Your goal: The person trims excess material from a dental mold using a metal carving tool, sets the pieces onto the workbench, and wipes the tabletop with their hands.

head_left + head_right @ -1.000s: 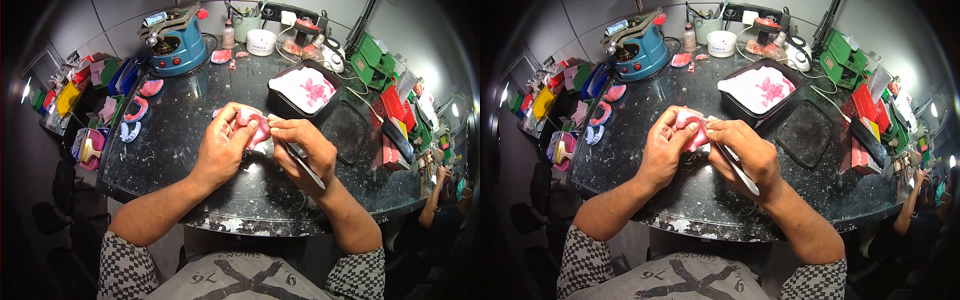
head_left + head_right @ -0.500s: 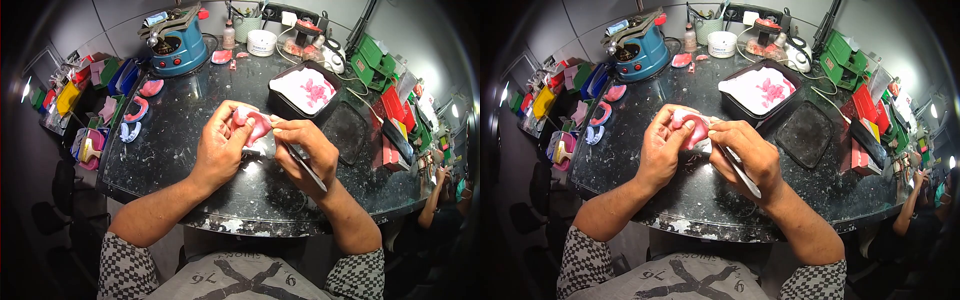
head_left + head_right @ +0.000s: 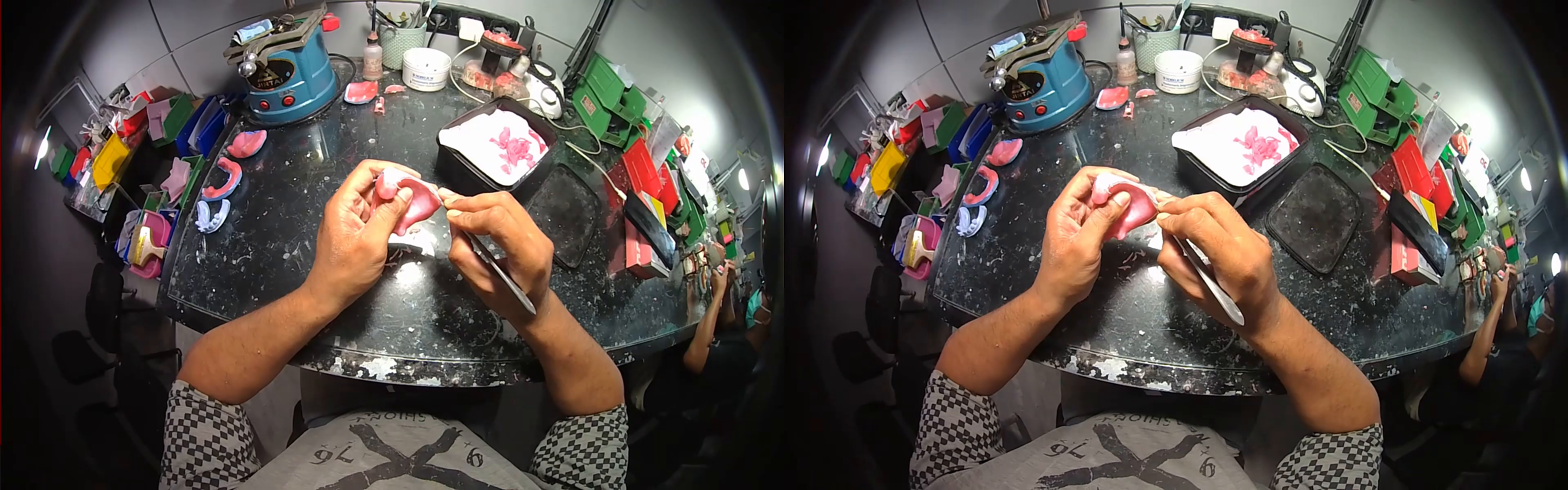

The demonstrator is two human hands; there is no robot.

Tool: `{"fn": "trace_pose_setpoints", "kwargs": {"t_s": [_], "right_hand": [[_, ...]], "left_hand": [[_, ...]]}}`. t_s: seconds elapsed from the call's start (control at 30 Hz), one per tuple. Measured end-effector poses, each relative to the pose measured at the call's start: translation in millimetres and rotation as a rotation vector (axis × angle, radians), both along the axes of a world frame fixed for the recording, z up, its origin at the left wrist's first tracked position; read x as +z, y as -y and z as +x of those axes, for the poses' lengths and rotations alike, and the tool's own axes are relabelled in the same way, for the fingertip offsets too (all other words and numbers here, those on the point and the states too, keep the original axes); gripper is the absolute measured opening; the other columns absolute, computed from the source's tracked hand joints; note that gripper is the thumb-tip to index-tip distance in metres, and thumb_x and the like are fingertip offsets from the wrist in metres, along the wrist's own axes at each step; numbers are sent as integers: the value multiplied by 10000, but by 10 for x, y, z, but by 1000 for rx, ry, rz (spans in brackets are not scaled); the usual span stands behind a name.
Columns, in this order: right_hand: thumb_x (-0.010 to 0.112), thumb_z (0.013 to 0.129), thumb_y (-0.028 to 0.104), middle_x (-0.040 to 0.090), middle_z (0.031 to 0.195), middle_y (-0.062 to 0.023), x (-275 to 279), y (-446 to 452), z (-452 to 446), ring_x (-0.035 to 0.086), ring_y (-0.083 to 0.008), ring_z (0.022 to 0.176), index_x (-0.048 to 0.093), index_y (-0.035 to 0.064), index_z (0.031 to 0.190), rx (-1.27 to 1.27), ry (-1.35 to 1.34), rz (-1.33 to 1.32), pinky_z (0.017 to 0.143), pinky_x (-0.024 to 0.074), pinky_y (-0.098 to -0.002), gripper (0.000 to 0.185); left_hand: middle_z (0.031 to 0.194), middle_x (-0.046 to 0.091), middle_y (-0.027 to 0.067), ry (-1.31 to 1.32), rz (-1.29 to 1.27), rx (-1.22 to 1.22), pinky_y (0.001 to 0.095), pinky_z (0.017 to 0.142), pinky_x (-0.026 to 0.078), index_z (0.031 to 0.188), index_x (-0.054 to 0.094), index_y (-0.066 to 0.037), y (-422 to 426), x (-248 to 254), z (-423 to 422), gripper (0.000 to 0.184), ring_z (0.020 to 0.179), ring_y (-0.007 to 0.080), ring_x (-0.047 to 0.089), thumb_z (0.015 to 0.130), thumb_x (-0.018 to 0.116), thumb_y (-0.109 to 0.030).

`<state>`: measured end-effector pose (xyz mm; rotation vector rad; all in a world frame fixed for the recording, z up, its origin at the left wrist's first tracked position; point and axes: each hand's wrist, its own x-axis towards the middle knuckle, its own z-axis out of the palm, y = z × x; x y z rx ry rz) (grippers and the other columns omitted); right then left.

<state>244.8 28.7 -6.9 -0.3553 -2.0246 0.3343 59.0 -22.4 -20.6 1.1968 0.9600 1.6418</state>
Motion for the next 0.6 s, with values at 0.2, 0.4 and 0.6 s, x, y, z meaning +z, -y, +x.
{"fn": "trace_pose_setpoints", "kwargs": {"t_s": [0.2,0.4,0.6], "right_hand": [[755,746,-77,700,964,-142,0,-3,-6,727,-258,838,659,3,957,-2,4,7,697,589,-323,245],[747,744,-86,688,957,-158,14,-1,-6,725,-276,861,647,-5,952,9,7,-8,715,588,-336,245],[745,759,-74,681,967,-162,-8,-17,-1,726,-293,874,641,-7,968,24,13,-17,723,591,-350,243]], "left_hand": [[1141,684,114,-70,-11,19,251,886,526,1189,576,-6,-19,-60,-27,172,1026,115,652,1020,563,-33],[1120,687,125,-63,42,53,265,888,512,1186,543,-5,-11,-48,33,154,1012,125,652,1034,540,-25],[1045,681,70,-30,20,50,202,741,512,1158,533,-21,-22,-64,12,117,893,53,637,1046,549,-49]]}}
